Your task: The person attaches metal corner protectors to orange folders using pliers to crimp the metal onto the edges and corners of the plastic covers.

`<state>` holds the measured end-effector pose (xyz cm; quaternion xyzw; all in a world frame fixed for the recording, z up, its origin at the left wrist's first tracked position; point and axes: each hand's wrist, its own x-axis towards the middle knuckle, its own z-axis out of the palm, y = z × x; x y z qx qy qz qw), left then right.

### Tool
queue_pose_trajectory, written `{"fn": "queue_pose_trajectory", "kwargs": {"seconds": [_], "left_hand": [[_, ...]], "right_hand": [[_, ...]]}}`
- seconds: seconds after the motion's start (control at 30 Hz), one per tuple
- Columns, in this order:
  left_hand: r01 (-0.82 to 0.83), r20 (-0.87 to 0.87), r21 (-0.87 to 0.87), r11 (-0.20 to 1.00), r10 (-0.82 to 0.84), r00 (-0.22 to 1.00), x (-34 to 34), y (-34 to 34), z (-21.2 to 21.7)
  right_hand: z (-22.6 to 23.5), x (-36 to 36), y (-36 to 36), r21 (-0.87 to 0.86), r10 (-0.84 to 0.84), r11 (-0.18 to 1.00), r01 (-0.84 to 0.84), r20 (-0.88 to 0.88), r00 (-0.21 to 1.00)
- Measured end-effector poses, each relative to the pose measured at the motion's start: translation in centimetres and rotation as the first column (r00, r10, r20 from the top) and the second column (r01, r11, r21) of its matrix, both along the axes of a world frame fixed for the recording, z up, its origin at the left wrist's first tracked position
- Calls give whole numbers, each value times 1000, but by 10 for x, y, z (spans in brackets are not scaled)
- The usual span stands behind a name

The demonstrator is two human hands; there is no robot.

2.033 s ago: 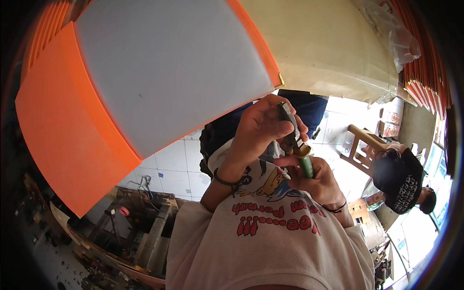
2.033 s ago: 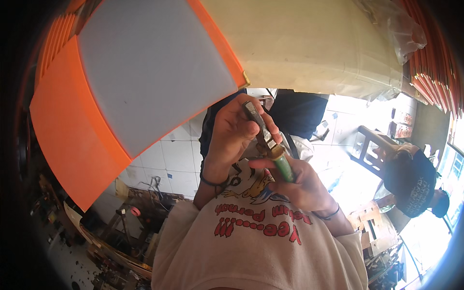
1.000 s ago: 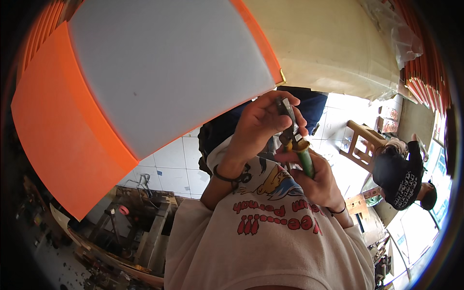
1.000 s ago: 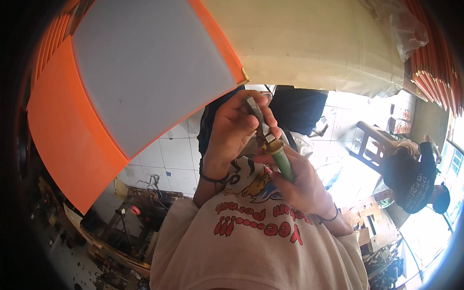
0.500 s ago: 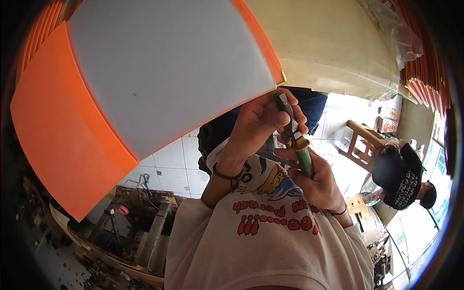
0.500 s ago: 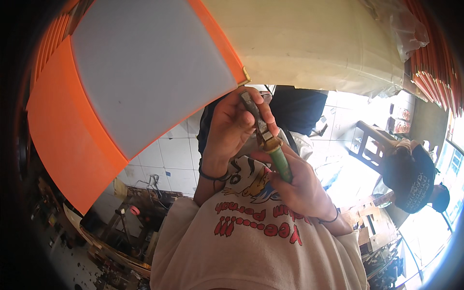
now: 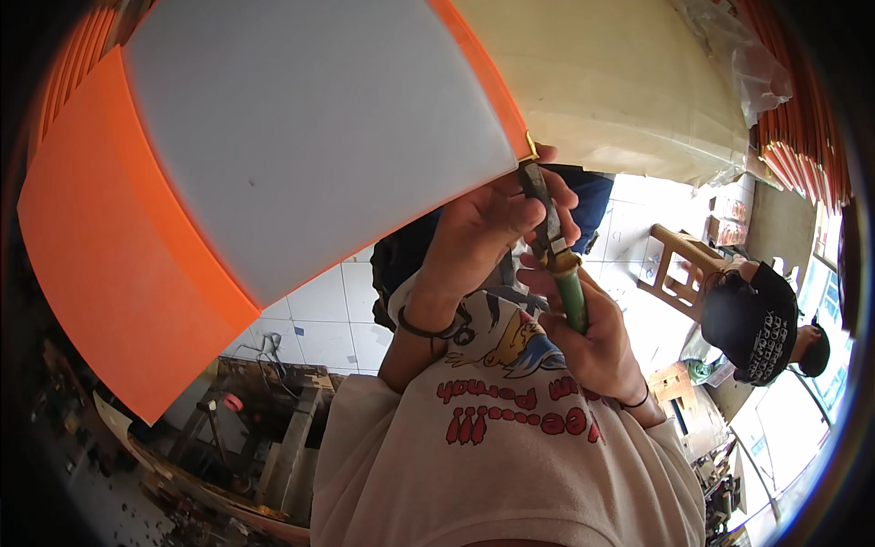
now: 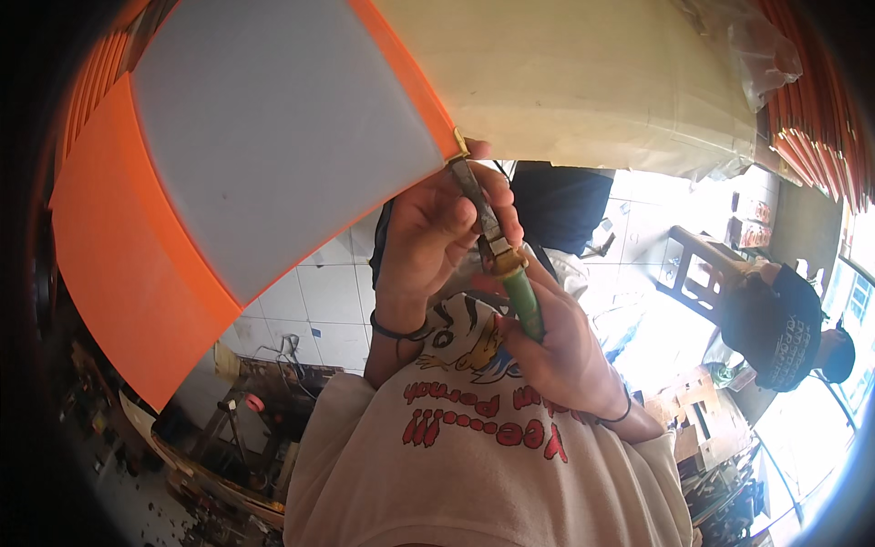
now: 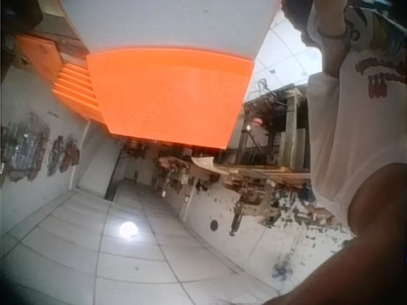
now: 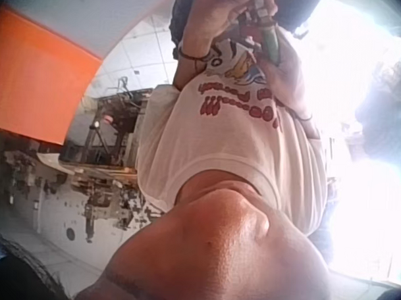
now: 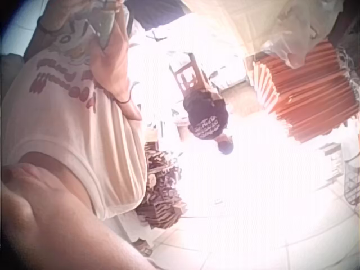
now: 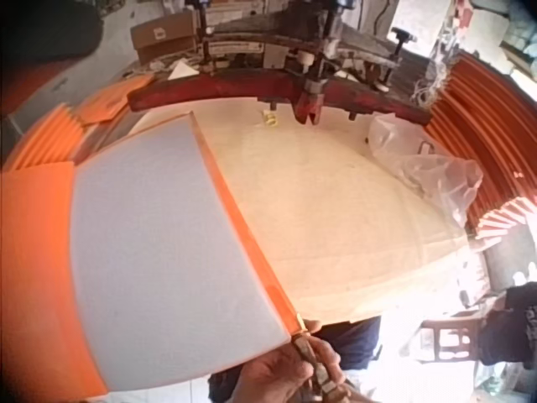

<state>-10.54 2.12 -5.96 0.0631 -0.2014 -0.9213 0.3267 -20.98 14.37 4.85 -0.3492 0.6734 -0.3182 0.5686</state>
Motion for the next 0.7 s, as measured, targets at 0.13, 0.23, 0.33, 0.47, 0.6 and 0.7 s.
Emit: {"fn": "queue_pose_trajectory", "kwargs": {"seconds": [0.13,0.23,0.33,0.47,0.6,0.7], "left_hand": [[-35,63,-10,999,35,997,-2,-1,4],[-39,62,-23,999,40,997,0,-3,4],[-82,41,-74,994,85,996,0,-6,2],[-23,56,-71,997,27,998,5,-13,4],[-1,56,-74,997,5,998,7,-17,5],[1,94,-100,995,8,996,7,-17,8]], "right_hand": [[0,-2,0,16,-23,1000,23,12,1000],[-1,-4,-1,-44,48,998,-52,-74,996],[0,-3,-3,-38,59,997,-62,-79,995],[-1,-1,-4,-50,60,997,-64,-81,995],[-3,0,-3,-46,31,998,-32,-30,999],[-4,1,-3,-56,-7,998,5,-49,999]]}}
